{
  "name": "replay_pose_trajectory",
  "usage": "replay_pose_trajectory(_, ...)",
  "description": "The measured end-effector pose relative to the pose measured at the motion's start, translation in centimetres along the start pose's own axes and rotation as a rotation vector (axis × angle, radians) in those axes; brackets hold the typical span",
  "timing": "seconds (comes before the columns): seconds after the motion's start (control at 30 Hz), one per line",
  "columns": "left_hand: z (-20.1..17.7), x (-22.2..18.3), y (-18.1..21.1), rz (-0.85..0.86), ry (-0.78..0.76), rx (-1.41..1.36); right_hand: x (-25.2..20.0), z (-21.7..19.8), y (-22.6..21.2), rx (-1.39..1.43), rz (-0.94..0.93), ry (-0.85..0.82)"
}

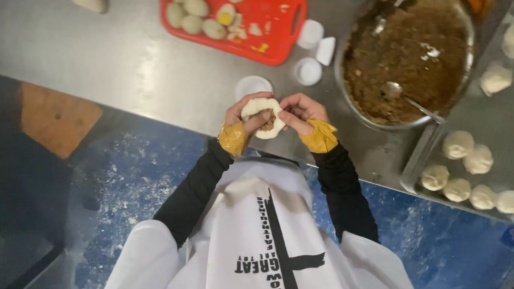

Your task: Preparing filled dough buns by adding meat filling and boiled egg pieces, then sealing and placing them in liners.

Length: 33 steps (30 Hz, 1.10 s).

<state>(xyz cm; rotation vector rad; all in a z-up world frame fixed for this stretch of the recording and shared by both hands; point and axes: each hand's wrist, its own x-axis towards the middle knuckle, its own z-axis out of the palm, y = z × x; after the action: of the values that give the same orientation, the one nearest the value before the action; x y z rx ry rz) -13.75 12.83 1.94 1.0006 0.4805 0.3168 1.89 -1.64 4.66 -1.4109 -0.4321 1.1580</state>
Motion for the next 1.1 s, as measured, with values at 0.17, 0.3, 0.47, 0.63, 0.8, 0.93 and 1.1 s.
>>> replay_pose_trajectory(0.17,-10.4,-0.5,3.4,-0.018,-0.063,-0.189,6.0,9.1,0.6,-0.057,-0.025,0.009)
replay_pose_trajectory(0.3,-17.0,-1.7,4.8,-0.045,0.012,-0.044,9.6,15.3,0.3,-0.129,0.048,-0.107)
replay_pose_trajectory(0.47,-22.3,-2.8,6.0,-0.014,0.081,-0.025,12.0,19.7,-2.7,-0.291,0.083,-0.312)
replay_pose_trajectory(0.63,-23.8,-3.7,6.3,-0.097,0.097,-0.337,18.7,11.4,-1.8,-0.781,0.069,-0.044)
replay_pose_trajectory(0.8,-24.0,-4.0,7.3,-0.186,0.102,-0.500,25.3,4.4,1.2,-1.091,-0.370,0.323)
replay_pose_trajectory(0.93,-24.4,-3.5,7.6,-0.191,0.110,-0.506,27.3,3.6,1.1,-1.302,-0.521,0.073)
replay_pose_trajectory(1.1,-25.1,-3.1,8.7,-0.133,0.105,-0.436,27.6,1.0,2.0,-1.386,-0.453,-0.072)
